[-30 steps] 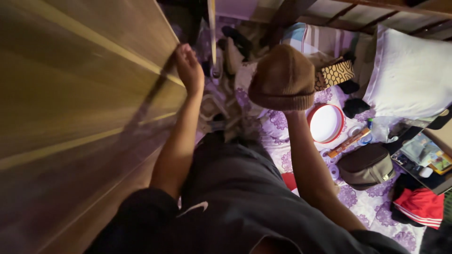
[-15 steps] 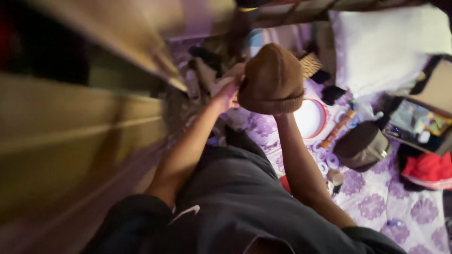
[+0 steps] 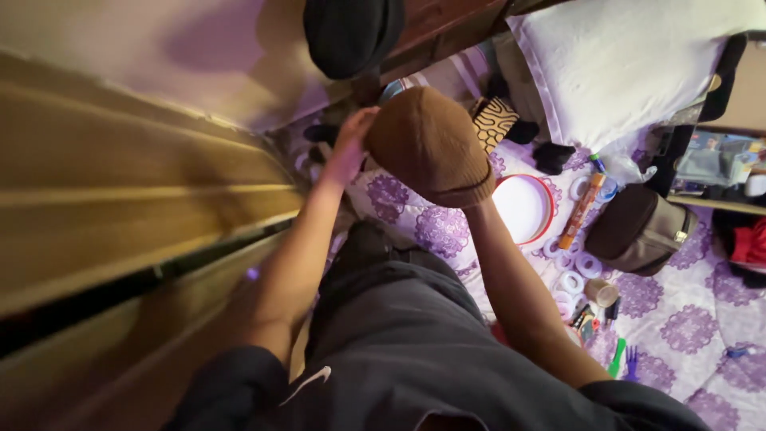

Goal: The person organizes personal items, including assembling a shoe rack and handling accessories like a beanie and combs.

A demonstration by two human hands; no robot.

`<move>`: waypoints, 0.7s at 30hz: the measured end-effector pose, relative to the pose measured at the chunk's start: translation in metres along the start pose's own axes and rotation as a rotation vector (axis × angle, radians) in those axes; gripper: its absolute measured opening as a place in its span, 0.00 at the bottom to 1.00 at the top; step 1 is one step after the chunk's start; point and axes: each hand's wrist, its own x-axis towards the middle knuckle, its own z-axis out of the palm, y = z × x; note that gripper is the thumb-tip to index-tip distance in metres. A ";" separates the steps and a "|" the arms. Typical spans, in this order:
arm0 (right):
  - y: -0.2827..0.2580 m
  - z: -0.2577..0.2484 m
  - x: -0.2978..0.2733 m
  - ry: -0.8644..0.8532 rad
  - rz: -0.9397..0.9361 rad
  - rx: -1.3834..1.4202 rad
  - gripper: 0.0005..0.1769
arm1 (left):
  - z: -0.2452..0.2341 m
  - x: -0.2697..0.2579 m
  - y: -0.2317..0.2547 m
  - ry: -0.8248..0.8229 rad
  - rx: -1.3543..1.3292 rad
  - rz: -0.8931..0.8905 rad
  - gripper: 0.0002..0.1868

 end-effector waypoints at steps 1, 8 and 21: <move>-0.001 0.006 -0.001 0.013 0.007 0.004 0.38 | -0.005 0.008 -0.001 -0.010 0.007 -0.010 0.17; -0.026 0.019 -0.018 0.359 0.036 0.608 0.33 | 0.029 0.027 0.088 0.339 0.981 0.901 0.13; -0.043 0.027 -0.003 0.476 -0.023 1.729 0.27 | -0.016 0.073 0.158 0.286 1.336 0.883 0.34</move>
